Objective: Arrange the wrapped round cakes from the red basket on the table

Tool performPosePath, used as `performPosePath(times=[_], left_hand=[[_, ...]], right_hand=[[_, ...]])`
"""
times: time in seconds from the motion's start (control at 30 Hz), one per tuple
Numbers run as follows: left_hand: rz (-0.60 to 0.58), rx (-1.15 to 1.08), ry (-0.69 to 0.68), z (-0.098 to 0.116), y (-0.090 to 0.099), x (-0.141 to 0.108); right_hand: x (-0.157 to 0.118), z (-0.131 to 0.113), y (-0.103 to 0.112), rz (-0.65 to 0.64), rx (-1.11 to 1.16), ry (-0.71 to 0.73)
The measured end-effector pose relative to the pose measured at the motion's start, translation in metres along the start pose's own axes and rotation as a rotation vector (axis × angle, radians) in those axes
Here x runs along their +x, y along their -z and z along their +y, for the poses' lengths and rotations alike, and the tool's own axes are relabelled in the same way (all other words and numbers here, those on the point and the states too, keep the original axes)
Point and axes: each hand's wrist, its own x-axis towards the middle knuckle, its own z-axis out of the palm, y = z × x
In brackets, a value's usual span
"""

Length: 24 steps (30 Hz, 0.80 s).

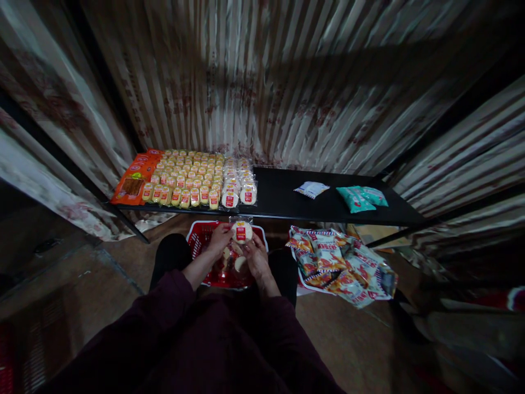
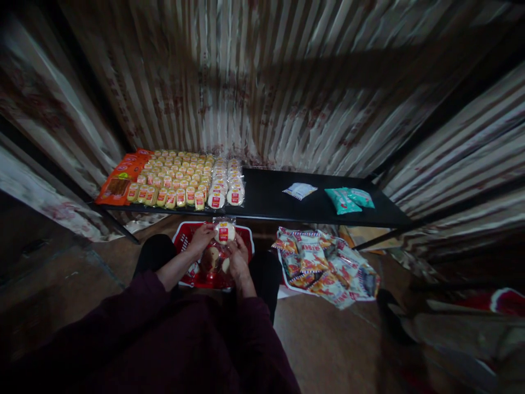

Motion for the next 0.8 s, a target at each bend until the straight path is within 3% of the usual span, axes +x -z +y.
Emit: performPosePath(times=[0.13,0.3,0.4,0.5,0.67,0.8], left_hand=[[0.07,-0.015,-0.019,-0.005,-0.011,-0.005],[-0.097,-0.236,0.043,0.003,-0.019,-0.019],[-0.143,-0.345,0.088,0.006,-0.02,-0.023],[-0.168,-0.495,0.084,0.005,-0.022,-0.024],[-0.14,-0.69,0.071,0.004,-0.022,-0.023],[-0.084,-0.694,0.205,0.003,-0.014,-0.016]], right_hand=[[-0.002,0.0,-0.002,0.038,-0.117,0.125],[-0.003,0.0,-0.002,0.017,-0.261,0.278],[-0.004,0.003,0.0,0.02,-0.374,0.33],[-0.004,0.008,0.002,-0.02,-0.576,0.484],[-0.008,0.016,-0.001,-0.046,-0.973,0.723],[-0.015,0.013,-0.005,-0.143,-1.072,0.796]])
